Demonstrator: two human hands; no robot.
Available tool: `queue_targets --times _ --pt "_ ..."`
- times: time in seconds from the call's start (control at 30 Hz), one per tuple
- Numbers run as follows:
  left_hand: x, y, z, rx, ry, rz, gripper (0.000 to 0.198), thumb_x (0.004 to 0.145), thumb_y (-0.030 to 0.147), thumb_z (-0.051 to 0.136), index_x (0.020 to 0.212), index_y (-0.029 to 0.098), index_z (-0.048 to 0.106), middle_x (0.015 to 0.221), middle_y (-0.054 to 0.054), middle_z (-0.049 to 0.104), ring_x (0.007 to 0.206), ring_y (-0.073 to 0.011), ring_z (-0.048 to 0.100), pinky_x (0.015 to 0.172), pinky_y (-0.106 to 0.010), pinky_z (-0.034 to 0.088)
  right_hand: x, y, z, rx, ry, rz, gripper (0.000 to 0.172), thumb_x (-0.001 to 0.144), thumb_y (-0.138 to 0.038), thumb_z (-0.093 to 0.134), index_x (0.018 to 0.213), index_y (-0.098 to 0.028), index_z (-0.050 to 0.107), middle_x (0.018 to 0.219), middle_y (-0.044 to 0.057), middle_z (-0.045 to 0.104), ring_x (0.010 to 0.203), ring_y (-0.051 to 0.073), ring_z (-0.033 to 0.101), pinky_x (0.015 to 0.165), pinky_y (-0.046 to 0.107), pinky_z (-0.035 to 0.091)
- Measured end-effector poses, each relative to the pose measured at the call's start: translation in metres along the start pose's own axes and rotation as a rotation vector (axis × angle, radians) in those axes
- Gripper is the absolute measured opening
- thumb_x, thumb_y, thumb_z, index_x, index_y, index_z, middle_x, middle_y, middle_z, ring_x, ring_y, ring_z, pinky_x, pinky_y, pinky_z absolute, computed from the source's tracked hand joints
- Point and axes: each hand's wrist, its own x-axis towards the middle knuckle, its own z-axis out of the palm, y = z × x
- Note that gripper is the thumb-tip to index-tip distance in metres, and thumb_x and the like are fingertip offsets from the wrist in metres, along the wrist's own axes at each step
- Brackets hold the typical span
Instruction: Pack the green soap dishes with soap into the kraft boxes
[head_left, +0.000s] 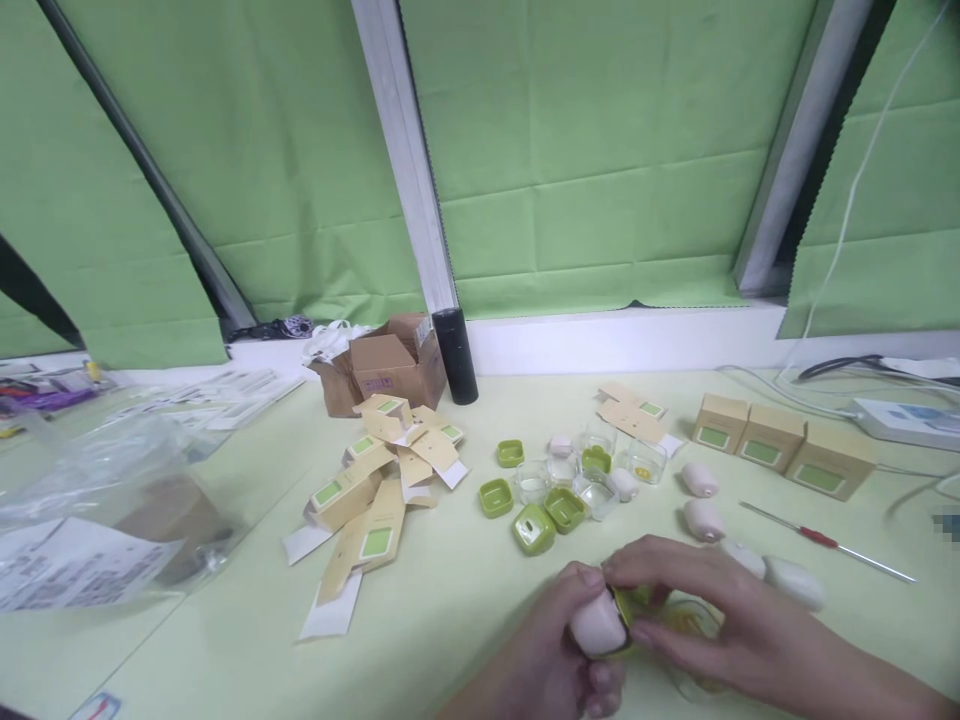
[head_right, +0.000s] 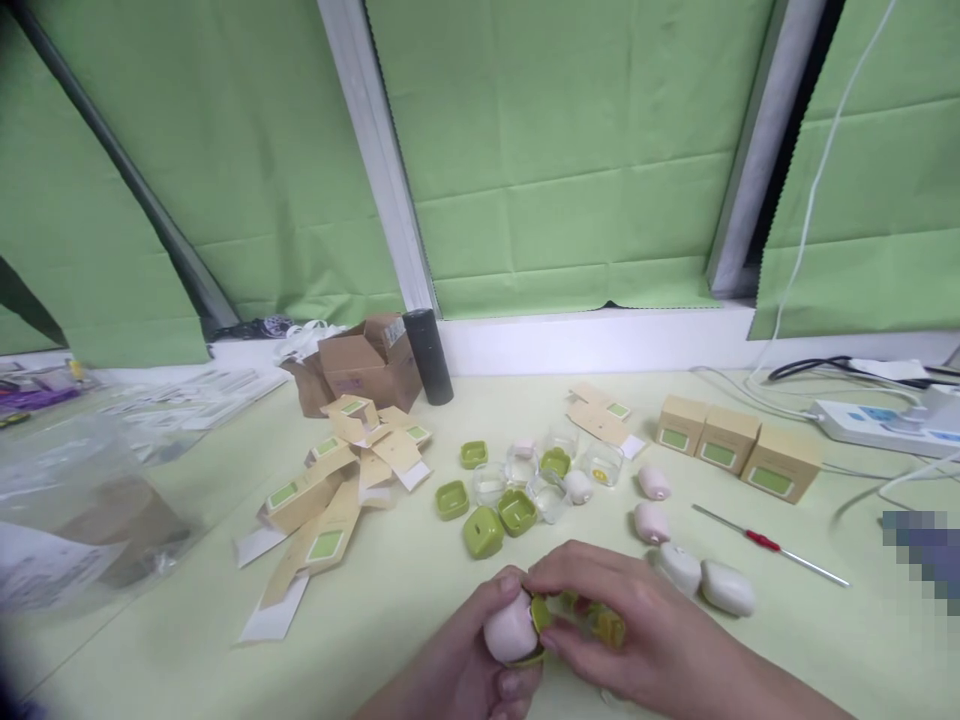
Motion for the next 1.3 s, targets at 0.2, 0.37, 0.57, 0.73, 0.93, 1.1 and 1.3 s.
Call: queue_targets --times 0.2,0.37,0.57,0.73,0.93,1.1,1.3 --pt "0.003 -0.007 -0.005 0.069 -0.052 0.06 0.025 0.076 0.04 0.056 0.088 0.02 0.047 0.065 0.005 0.052 0.047 -0.0061 0.049 0.046 -0.02 0.032 -0.002 -0.005 0.011 -0.078 -0.017 -0.069 0.027 0.078 -0.006 0.052 0.097 -0.025 0.058 0.098 0.004 0.064 0.084 0.014 0.064 0.069 0.022 0.053" --pt "0.013 -0.016 -0.007 0.105 -0.026 0.12 0.024 0.071 0.035 0.06 0.079 0.019 0.045 0.057 0.006 0.052 0.036 -0.0044 0.043 0.033 -0.017 0.026 -0.003 -0.001 0.028 -0.165 0.123 -0.055 0.026 0.063 -0.002 0.047 0.079 -0.023 0.051 0.077 0.001 0.06 0.067 0.015 0.059 0.056 0.024 0.049" --pt "0.014 -0.019 0.0 0.124 0.079 0.151 0.028 0.068 0.041 0.059 0.077 0.02 0.043 0.053 0.008 0.05 0.029 -0.0023 0.037 0.027 -0.015 0.023 -0.001 0.001 0.034 -0.151 0.199 -0.053 0.027 0.058 -0.001 0.045 0.075 -0.022 0.048 0.075 0.001 0.056 0.063 0.014 0.056 0.053 0.023 0.046" --pt "0.018 -0.024 -0.002 0.149 0.097 0.227 0.043 0.06 0.053 0.065 0.076 0.019 0.042 0.049 0.009 0.051 0.025 -0.0032 0.037 0.023 -0.015 0.027 0.0 -0.001 0.035 -0.158 0.299 -0.102 0.024 0.061 -0.002 0.046 0.075 -0.022 0.049 0.075 0.002 0.057 0.061 0.013 0.056 0.052 0.022 0.046" --pt "0.02 -0.024 0.002 0.149 0.15 0.211 0.038 0.062 0.045 0.065 0.079 0.019 0.043 0.042 0.01 0.048 0.026 -0.0044 0.038 0.024 -0.015 0.032 -0.001 0.004 0.04 -0.157 0.293 -0.091 0.021 0.062 -0.002 0.046 0.069 -0.021 0.048 0.07 0.001 0.053 0.059 0.013 0.054 0.049 0.022 0.044" --pt "0.018 -0.022 0.003 0.151 0.17 0.207 0.035 0.063 0.042 0.063 0.078 0.019 0.041 0.045 0.011 0.048 0.028 -0.0043 0.04 0.025 -0.014 0.034 -0.002 0.006 0.04 -0.124 0.284 -0.092 0.021 0.065 -0.001 0.046 0.072 -0.021 0.046 0.071 0.001 0.052 0.06 0.013 0.054 0.049 0.023 0.044" --pt "0.016 -0.02 0.002 0.176 0.131 0.221 0.04 0.061 0.046 0.064 0.078 0.02 0.038 0.048 0.011 0.048 0.029 -0.0048 0.043 0.026 -0.015 0.034 -0.004 0.005 0.041 -0.119 0.328 -0.153 0.026 0.063 0.001 0.049 0.073 -0.022 0.041 0.072 0.0 0.051 0.061 0.013 0.054 0.049 0.023 0.045"
